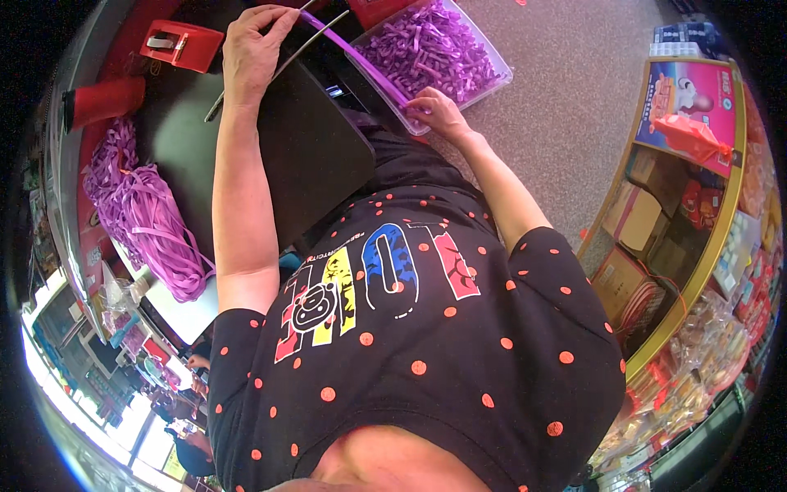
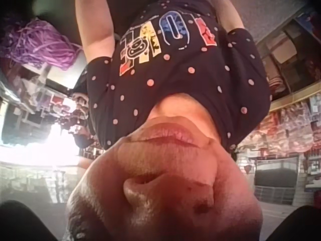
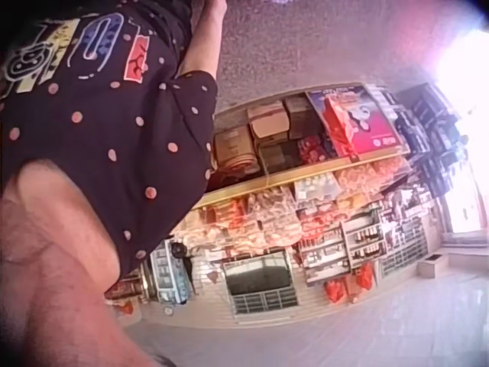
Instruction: Assembling decorative ribbon bows using a workstation jig and tape.
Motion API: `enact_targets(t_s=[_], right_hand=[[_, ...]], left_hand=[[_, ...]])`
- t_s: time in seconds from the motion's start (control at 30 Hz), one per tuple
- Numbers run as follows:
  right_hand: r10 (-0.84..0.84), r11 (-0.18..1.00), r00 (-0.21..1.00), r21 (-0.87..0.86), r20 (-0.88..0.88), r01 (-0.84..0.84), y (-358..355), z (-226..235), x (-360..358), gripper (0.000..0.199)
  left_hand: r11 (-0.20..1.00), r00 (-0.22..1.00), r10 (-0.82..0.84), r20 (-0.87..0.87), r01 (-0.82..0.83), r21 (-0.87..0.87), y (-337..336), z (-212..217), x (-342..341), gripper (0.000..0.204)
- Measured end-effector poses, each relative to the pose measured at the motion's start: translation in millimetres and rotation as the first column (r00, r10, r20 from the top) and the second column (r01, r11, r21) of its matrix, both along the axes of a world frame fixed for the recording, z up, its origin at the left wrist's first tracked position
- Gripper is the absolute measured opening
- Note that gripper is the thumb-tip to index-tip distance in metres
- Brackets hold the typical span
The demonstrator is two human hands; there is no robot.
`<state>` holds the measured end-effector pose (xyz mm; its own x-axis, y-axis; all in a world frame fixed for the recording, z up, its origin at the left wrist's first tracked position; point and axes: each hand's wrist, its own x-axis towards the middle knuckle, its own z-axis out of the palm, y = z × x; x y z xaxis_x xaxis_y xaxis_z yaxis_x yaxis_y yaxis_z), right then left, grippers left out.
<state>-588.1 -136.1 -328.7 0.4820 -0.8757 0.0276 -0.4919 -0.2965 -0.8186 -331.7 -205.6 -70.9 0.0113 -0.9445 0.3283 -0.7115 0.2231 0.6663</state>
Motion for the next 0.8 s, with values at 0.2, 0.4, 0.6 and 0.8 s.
enact_targets(t_s=[0.2,0.4,0.6,0.8], right_hand=[[0.009,0.977,1.000,-0.214,-0.018,-0.013,13,22,-13,0.011],[0.115,0.873,0.987,-0.463,-0.116,-0.156,69,128,-31,0.010],[0.186,0.866,0.979,-0.457,-0.083,-0.203,96,180,-34,0.015],[0.177,0.943,0.982,-0.297,0.058,-0.153,102,169,-31,0.021]], left_hand=[[0.996,0.998,-0.067,0.015,0.068,-0.060,-9,-16,11,0.021],[0.991,0.995,0.048,0.089,-0.037,-0.127,-4,-24,13,0.017],[0.989,0.995,0.041,0.085,-0.028,-0.147,-6,-25,16,0.019],[0.999,0.997,0.020,0.076,-0.016,-0.048,-2,-22,17,0.021]])
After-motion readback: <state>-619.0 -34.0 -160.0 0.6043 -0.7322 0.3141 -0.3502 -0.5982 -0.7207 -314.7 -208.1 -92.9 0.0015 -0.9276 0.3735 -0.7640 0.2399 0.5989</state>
